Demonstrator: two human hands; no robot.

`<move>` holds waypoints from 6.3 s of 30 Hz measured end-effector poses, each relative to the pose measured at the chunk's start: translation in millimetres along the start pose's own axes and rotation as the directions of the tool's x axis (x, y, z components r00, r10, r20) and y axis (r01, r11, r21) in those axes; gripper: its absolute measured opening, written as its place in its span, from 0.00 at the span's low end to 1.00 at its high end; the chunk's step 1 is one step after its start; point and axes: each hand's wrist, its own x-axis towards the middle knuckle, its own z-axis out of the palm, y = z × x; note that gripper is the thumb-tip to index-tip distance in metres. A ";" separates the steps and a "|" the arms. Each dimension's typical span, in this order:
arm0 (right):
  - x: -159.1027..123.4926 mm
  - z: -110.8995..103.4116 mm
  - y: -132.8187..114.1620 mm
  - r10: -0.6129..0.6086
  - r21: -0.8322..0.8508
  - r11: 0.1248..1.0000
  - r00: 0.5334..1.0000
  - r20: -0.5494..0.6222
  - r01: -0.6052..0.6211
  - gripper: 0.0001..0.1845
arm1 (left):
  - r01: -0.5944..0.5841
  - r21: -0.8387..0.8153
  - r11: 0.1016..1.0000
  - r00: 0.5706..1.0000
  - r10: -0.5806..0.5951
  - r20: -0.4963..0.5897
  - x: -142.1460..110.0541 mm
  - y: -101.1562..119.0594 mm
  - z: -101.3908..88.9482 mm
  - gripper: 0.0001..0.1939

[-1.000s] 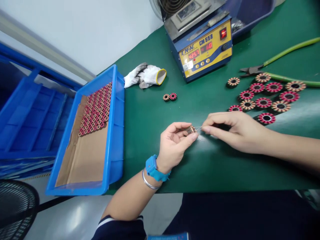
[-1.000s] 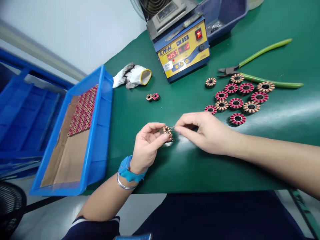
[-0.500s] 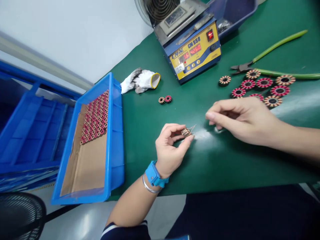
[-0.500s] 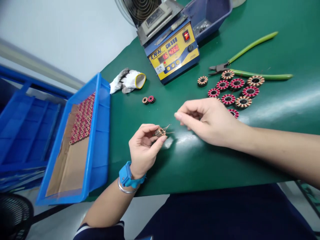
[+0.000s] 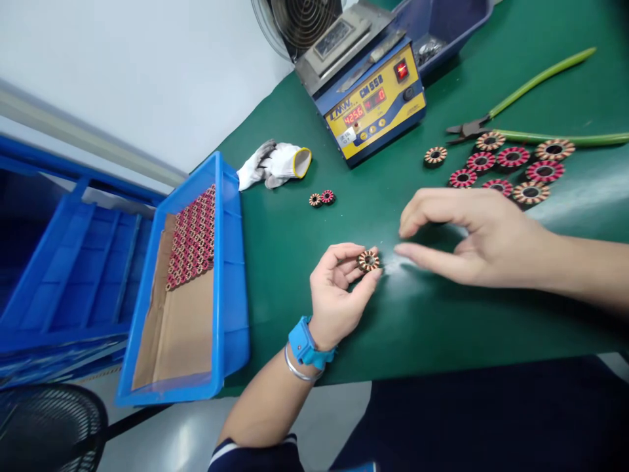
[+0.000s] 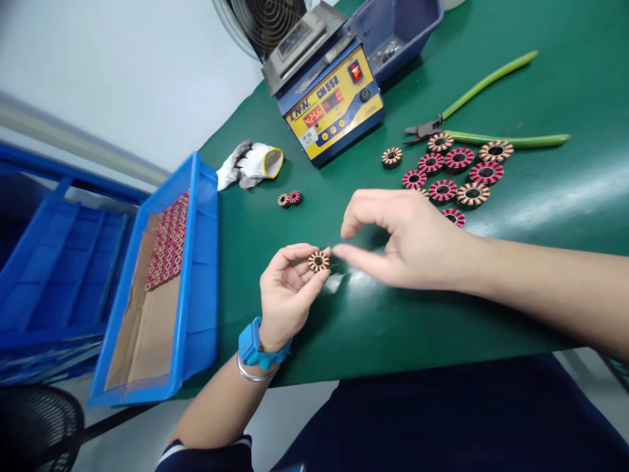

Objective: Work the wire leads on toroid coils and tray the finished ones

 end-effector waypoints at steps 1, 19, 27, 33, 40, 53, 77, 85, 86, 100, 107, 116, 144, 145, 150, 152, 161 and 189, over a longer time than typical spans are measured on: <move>-1.2 2.9 -1.3 -0.033 -0.033 0.999 0.998 0.052 0.035 0.10 | 0.000 -0.009 1.000 1.000 0.000 0.002 0.2 -0.2 0.0 0.14; -3.4 29.4 8.8 -0.215 -0.213 0.945 0.962 0.170 0.249 0.31 | -0.140 0.481 0.866 0.970 0.218 -0.109 32.2 -13.3 -39.7 0.17; -1.0 20.5 17.2 -0.230 -0.513 0.796 0.945 0.233 0.320 0.23 | 0.134 0.647 0.750 0.899 0.183 -0.398 73.9 -30.6 -62.1 0.26; -15.5 28.6 -0.5 -0.366 -0.328 0.825 0.878 0.309 0.460 0.16 | 0.145 0.743 0.654 0.921 0.186 -0.343 107.3 -28.7 -61.6 0.27; -27.5 55.4 -3.6 -0.123 -0.314 0.910 0.899 0.420 0.272 0.31 | 0.050 0.667 0.743 0.929 0.211 -0.304 124.5 -28.8 -64.8 0.09; -14.1 28.5 30.0 0.268 -0.365 0.902 0.962 0.050 -0.232 0.49 | 0.079 0.114 0.990 0.981 -0.057 -0.184 32.1 -14.8 -14.9 0.19; -7.0 21.1 3.1 -0.077 0.242 0.970 0.977 0.200 0.027 0.05 | -0.064 0.225 0.972 0.928 -0.025 0.372 15.7 4.1 -18.2 0.14; -3.2 7.0 2.3 0.199 0.329 0.903 0.948 0.249 -0.276 0.11 | 0.089 0.140 0.986 0.920 -0.135 0.368 16.9 3.2 -20.6 0.17; -2.0 3.9 2.9 0.251 0.345 0.883 0.941 0.226 -0.318 0.13 | 0.124 0.135 0.983 0.919 -0.165 0.358 16.8 2.3 -21.0 0.17; -4.4 20.2 3.6 0.243 0.348 0.872 0.922 0.301 -0.343 0.10 | 0.256 0.026 0.966 0.909 -0.250 0.335 15.1 -2.9 -17.9 0.18; -3.9 19.4 4.7 0.267 0.362 0.861 0.922 0.280 -0.358 0.11 | 0.312 -0.030 0.950 0.905 -0.288 0.313 14.7 -1.9 -16.0 0.22; -15.0 19.2 -8.3 -0.048 0.210 0.978 0.985 0.163 0.013 0.03 | 0.280 -0.066 0.958 0.955 -0.271 0.121 16.2 -8.9 -10.2 0.25; -4.2 21.4 6.8 0.394 0.344 0.847 0.913 0.105 -0.405 0.09 | 0.211 -0.154 0.965 0.966 -0.182 0.186 14.0 -5.6 -10.9 0.18; -3.9 22.4 5.9 0.362 0.339 0.859 0.924 0.125 -0.383 0.08 | 0.202 -0.163 0.966 0.966 -0.169 0.194 14.0 -5.7 -10.6 0.18; -2.0 26.6 1.4 0.276 0.297 0.904 0.950 0.149 -0.309 0.06 | 0.112 -0.137 0.984 0.980 -0.086 0.180 15.4 -9.0 -8.5 0.14; -1.1 27.1 0.9 0.273 0.303 0.902 0.950 0.149 -0.307 0.07 | 0.075 -0.105 0.992 0.985 -0.057 0.161 16.3 -10.3 -8.0 0.14; -1.7 25.1 3.9 0.316 0.321 0.879 0.935 0.159 -0.352 0.11 | 0.124 -0.120 0.985 0.985 -0.108 0.135 13.5 -10.6 -8.9 0.20; -4.8 21.1 5.8 0.240 0.246 0.924 0.945 0.221 -0.292 0.11 | 0.269 -0.168 0.948 0.957 -0.244 0.155 13.4 -5.2 -5.9 0.24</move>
